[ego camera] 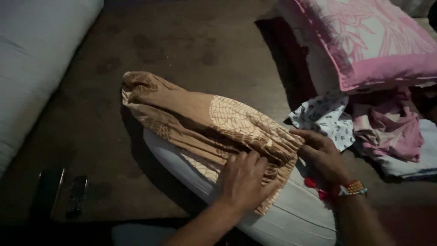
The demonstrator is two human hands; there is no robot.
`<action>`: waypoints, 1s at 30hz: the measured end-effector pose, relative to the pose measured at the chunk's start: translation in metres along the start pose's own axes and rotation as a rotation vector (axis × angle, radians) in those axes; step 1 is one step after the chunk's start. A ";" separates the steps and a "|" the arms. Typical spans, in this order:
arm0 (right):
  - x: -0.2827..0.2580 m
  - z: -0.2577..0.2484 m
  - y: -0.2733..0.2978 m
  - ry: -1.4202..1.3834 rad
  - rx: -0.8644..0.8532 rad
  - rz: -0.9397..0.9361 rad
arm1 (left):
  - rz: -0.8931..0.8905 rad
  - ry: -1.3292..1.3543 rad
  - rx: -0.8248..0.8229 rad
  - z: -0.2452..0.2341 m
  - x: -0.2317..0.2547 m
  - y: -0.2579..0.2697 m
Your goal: The person puts a patterned pillowcase onto a long white bolster pillow while sitting on a bed.
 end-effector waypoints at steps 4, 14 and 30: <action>0.002 -0.015 0.005 -0.001 0.235 -0.042 | -0.008 -0.024 0.030 0.009 0.000 0.002; -0.007 -0.018 0.005 0.578 0.466 -0.190 | -0.503 0.008 0.244 -0.050 -0.083 0.083; -0.043 0.016 0.030 0.784 0.490 -0.483 | 0.128 -0.147 0.216 -0.020 0.001 0.010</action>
Point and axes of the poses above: each hand's wrist, its own y-axis away from the middle knuckle, its own z-axis out of the palm, x = y × z, the point moved 7 cm from there along -y, towards the middle knuckle, and after that the axes turned 6 degrees about -x, right-handed, at the moved point
